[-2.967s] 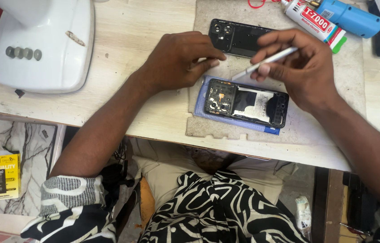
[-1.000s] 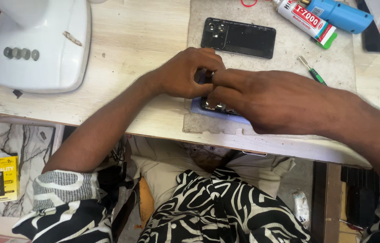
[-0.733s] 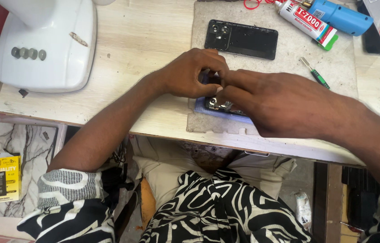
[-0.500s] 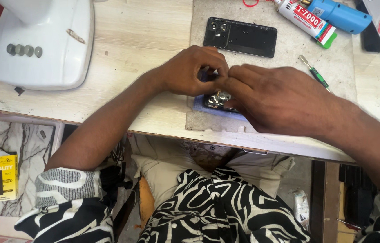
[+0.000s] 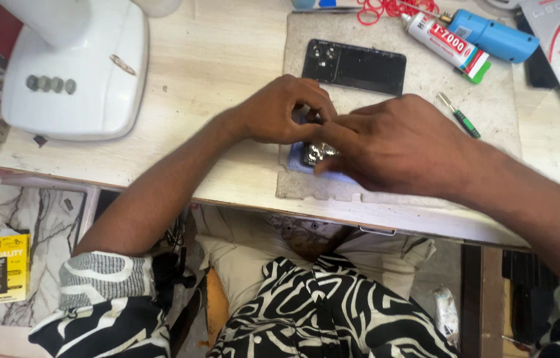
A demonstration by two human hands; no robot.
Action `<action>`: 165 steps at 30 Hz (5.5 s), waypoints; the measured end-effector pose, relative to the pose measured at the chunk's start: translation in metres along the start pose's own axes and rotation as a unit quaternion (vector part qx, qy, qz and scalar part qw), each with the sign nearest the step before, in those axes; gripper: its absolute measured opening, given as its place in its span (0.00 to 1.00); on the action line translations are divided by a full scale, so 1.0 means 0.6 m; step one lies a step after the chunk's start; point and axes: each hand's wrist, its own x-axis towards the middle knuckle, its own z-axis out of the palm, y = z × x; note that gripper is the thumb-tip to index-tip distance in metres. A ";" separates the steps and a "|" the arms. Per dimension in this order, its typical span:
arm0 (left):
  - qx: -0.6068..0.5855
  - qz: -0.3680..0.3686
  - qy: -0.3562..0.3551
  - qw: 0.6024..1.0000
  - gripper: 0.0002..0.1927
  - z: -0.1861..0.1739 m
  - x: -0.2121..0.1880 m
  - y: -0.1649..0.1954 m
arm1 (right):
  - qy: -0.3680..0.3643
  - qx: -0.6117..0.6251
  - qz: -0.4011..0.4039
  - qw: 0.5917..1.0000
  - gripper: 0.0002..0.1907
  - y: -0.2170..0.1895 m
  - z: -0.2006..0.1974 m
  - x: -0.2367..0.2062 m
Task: The person works on a disassembled smartphone on a repair bench, using a metal pry tool to scrape old adhesive and residue from the phone frame while holding the frame steady. They also work on a second phone back cover, and near the end they use a blue electric screwdriver on the phone assembly.
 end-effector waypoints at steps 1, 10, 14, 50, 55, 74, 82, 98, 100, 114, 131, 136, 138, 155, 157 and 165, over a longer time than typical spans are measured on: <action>0.006 -0.006 0.000 1.000 0.11 -0.002 -0.001 0.002 | 0.023 0.040 -0.013 0.999 0.26 -0.001 -0.003 -0.002; 0.003 -0.012 0.012 1.000 0.08 -0.001 -0.004 -0.006 | 0.074 0.055 -0.044 0.995 0.28 0.001 -0.002 -0.007; -0.040 -0.017 0.017 0.999 0.08 0.001 -0.005 -0.011 | 0.073 0.044 -0.052 0.995 0.29 0.006 0.005 -0.006; -0.093 -0.018 0.200 0.975 0.08 -0.017 -0.012 -0.041 | 0.102 0.080 -0.103 0.986 0.30 0.005 0.001 -0.001; -0.096 -0.018 0.203 0.974 0.08 -0.017 -0.012 -0.037 | 0.044 0.117 -0.075 0.989 0.43 0.006 0.007 -0.002; 0.010 -0.076 0.240 0.968 0.08 -0.008 -0.007 -0.045 | 0.343 0.436 0.029 0.831 0.15 0.147 0.097 0.025; 0.016 -0.086 0.232 0.969 0.09 -0.009 -0.005 -0.040 | 0.332 0.409 -0.025 0.850 0.17 0.142 0.098 0.023; 0.016 -0.070 0.231 0.970 0.09 -0.009 -0.004 -0.039 | 0.402 0.397 0.000 0.825 0.11 0.135 0.084 0.038; 0.016 -0.068 0.231 0.970 0.10 -0.010 -0.005 -0.040 | 0.401 0.397 0.008 0.826 0.11 0.133 0.080 0.040; -0.042 -0.044 0.137 0.989 0.07 -0.014 -0.008 -0.037 | 0.337 0.576 0.025 0.745 0.18 0.111 0.115 -0.007; -0.028 -0.050 0.001 0.998 0.09 -0.010 -0.002 -0.004 | 0.266 0.573 0.001 0.775 0.14 0.060 0.172 -0.020; -0.020 -0.048 0.002 0.999 0.09 -0.006 -0.002 -0.008 | 0.262 0.563 -0.008 0.784 0.14 0.057 0.170 -0.019; -0.013 -0.066 -0.003 0.998 0.09 -0.004 0.000 -0.009 | 0.263 0.557 -0.021 0.787 0.14 0.057 0.169 -0.018; -0.027 -0.068 -0.003 0.997 0.09 -0.007 -0.001 -0.005 | 0.270 0.507 0.002 0.819 0.11 0.042 0.149 -0.020; -0.030 -0.065 -0.004 0.997 0.09 -0.006 -0.002 -0.007 | 0.292 0.445 -0.025 0.846 0.11 0.034 0.134 -0.019; -0.044 0.006 0.003 0.999 0.15 -0.011 -0.001 -0.023 | 0.091 0.135 -0.079 0.983 0.21 -0.004 0.030 0.013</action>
